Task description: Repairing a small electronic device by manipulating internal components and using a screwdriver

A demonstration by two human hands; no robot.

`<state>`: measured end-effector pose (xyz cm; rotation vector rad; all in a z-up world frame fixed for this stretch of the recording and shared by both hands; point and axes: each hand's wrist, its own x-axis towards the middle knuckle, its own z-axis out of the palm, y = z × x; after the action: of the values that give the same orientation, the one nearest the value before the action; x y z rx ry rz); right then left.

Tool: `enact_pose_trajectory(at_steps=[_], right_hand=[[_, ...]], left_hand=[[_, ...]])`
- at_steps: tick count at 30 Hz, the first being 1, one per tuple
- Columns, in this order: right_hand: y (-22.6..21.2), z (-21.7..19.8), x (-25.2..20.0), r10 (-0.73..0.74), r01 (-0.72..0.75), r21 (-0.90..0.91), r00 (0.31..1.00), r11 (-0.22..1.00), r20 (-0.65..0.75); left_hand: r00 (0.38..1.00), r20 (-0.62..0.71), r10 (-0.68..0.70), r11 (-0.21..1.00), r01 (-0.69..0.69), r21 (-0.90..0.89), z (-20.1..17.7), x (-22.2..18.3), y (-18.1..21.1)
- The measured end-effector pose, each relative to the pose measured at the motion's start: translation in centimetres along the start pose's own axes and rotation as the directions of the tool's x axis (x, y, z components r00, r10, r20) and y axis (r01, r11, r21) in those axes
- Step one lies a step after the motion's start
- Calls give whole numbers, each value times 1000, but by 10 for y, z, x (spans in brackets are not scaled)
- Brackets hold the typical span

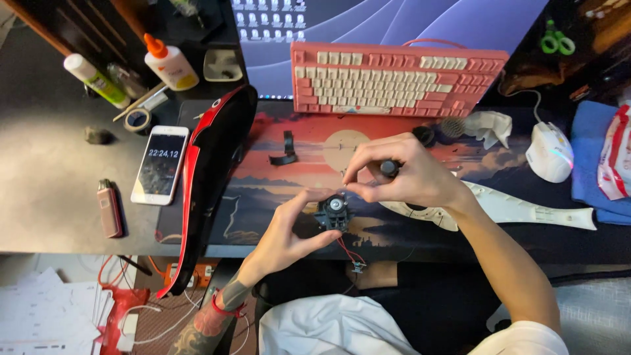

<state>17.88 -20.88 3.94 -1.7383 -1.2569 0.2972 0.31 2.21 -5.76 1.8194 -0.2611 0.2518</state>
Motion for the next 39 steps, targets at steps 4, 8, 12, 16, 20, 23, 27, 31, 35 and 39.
enact_pose_trajectory(at_steps=[4, 8, 12, 16, 20, 23, 27, 31, 35, 39], right_hand=[[-1, 17, 7, 23, -24, 156, 1000, 987, 10], [8, 24, 7, 97, -111, 192, 992, 975, 82], [9, 29, 6, 174, -196, 203, 977, 959, 119], [16, 34, 3, 207, -234, 203, 967, 951, 147], [18, 33, 3, 217, -247, 193, 963, 950, 162], [21, 32, 1, 229, -264, 199, 956, 944, 182], [21, 34, 2, 236, -272, 189, 953, 944, 192], [16, 33, 4, 238, -269, 155, 952, 951, 190], [7, 32, 7, 278, -305, 124, 940, 944, 198], [7, 29, 10, 270, -292, 87, 942, 953, 202]], left_hand=[[1000, -6, 22, 999, -22, -25, 1, -2, -8], [1000, 7, 8, 999, -7, -33, -2, -3, -9], [1000, 7, -3, 998, 4, -57, -1, -3, -5], [1000, 9, 0, 997, 1, -83, 0, -3, -5], [1000, 24, 16, 995, -14, -103, -2, -2, -9], [1000, 21, 21, 995, -19, -98, -1, -1, -7], [1000, 21, 21, 995, -19, -98, -2, -1, -6], [1000, 21, 16, 994, -14, -111, -1, -2, -5], [1000, 4, -13, 992, 13, -129, 1, -5, -10], [998, -23, -52, 958, 43, -284, 10, -10, -43]])
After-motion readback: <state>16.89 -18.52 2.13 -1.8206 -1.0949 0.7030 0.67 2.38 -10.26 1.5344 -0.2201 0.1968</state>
